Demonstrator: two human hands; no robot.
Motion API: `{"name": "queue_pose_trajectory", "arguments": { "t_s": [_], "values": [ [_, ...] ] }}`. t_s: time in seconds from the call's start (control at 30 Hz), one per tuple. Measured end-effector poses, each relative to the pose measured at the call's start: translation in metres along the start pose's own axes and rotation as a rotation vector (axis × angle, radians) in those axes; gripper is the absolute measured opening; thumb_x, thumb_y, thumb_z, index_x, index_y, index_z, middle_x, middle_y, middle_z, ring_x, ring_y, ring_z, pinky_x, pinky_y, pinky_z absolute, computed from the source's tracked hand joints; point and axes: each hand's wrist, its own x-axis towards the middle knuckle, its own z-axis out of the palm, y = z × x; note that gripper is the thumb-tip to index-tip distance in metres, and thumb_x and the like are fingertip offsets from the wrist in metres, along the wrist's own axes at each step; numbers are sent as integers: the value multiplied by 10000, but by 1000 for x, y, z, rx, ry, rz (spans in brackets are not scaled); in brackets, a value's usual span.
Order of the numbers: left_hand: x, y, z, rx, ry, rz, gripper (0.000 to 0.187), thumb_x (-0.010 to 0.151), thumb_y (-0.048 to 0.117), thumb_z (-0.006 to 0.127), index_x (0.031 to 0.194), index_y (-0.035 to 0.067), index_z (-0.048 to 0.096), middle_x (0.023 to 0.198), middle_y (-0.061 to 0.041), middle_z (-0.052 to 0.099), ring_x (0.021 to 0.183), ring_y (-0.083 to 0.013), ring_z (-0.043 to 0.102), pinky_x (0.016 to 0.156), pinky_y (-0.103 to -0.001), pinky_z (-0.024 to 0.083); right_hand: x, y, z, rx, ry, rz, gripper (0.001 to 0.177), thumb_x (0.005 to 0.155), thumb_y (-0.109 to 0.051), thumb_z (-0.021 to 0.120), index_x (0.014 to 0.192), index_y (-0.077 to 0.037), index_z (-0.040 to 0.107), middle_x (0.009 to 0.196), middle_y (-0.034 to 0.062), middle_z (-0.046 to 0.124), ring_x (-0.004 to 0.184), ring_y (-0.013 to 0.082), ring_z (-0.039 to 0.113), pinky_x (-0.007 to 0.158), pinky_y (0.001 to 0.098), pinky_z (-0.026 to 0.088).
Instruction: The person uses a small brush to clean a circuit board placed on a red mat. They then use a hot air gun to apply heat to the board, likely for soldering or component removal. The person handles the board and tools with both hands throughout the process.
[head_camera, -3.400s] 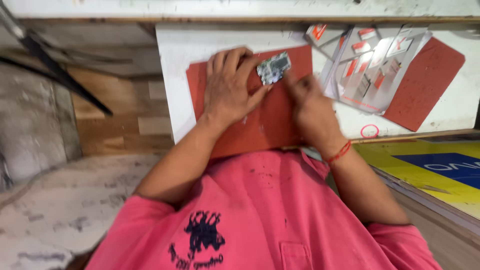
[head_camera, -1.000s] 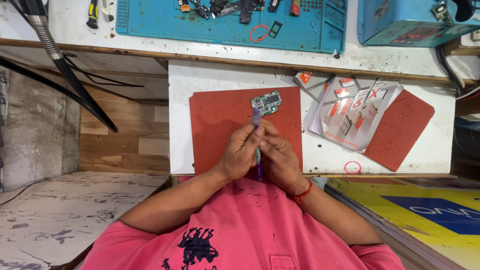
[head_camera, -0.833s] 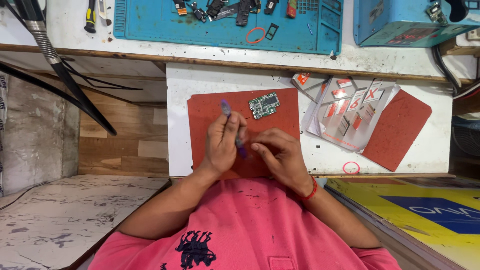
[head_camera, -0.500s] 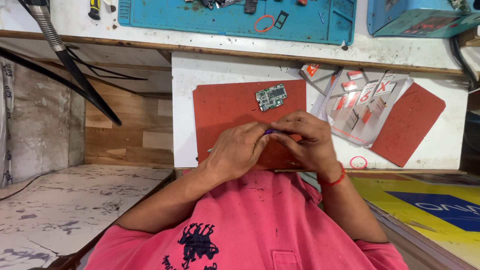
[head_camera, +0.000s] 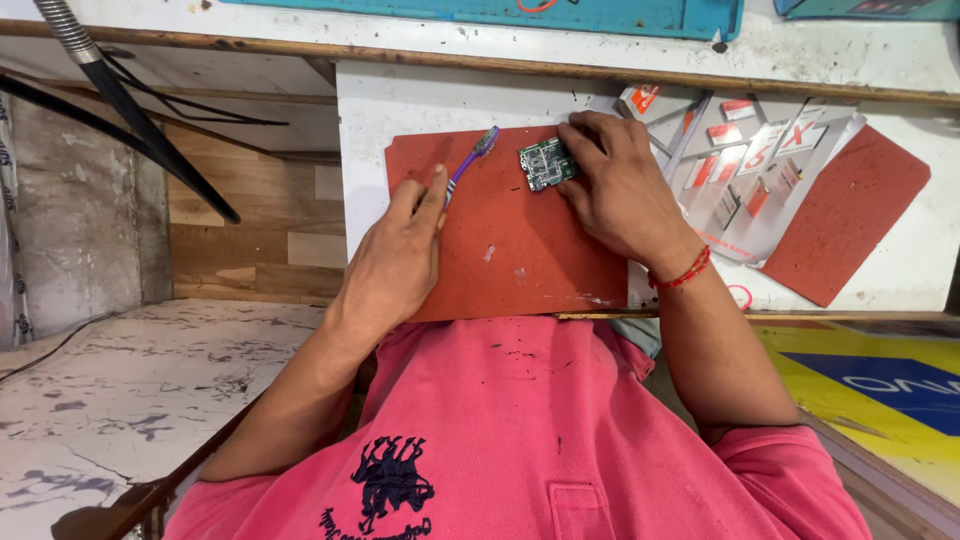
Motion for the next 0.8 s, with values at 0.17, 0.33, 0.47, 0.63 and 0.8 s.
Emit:
{"name": "queue_pose_trajectory", "arguments": {
  "t_s": [0.17,0.33,0.47,0.63,0.8],
  "values": [
    [-11,11,1,53,-30,-77,361,987,154,667,1341,82,661,805,-121,556,547,-312,596,513,-439,503,-9,-9,17,89,78,178,522,800,-181,894,1242,-18,670,1288,175,531,1209,391,499,1053,468,440],
    [-12,18,17,124,-14,-28,389,911,119,665,1297,68,691,855,-113,642,545,-315,635,497,-428,515,-13,-8,23,100,128,216,519,770,-237,945,1184,-41,701,1267,153,524,1194,368,497,1040,463,443],
    [23,15,48,260,-32,9,468,866,45,637,1329,-12,669,895,-151,668,552,-294,667,496,-403,538,-12,-2,23,126,133,207,515,767,-259,959,1169,-47,716,1244,144,527,1187,355,505,1050,460,445],
    [0,27,38,314,-125,-16,487,858,49,608,1335,-33,654,898,-165,692,524,-298,677,476,-405,547,-12,-1,22,124,143,186,510,752,-265,960,1151,-56,721,1235,129,553,1194,353,512,1049,456,451],
    [-10,24,41,204,-39,-39,445,895,122,634,1308,-41,662,925,-183,698,556,-324,683,488,-411,548,-14,2,23,133,115,195,513,770,-263,959,1172,-55,715,1232,139,551,1196,358,513,1054,455,455]
  ]
}}
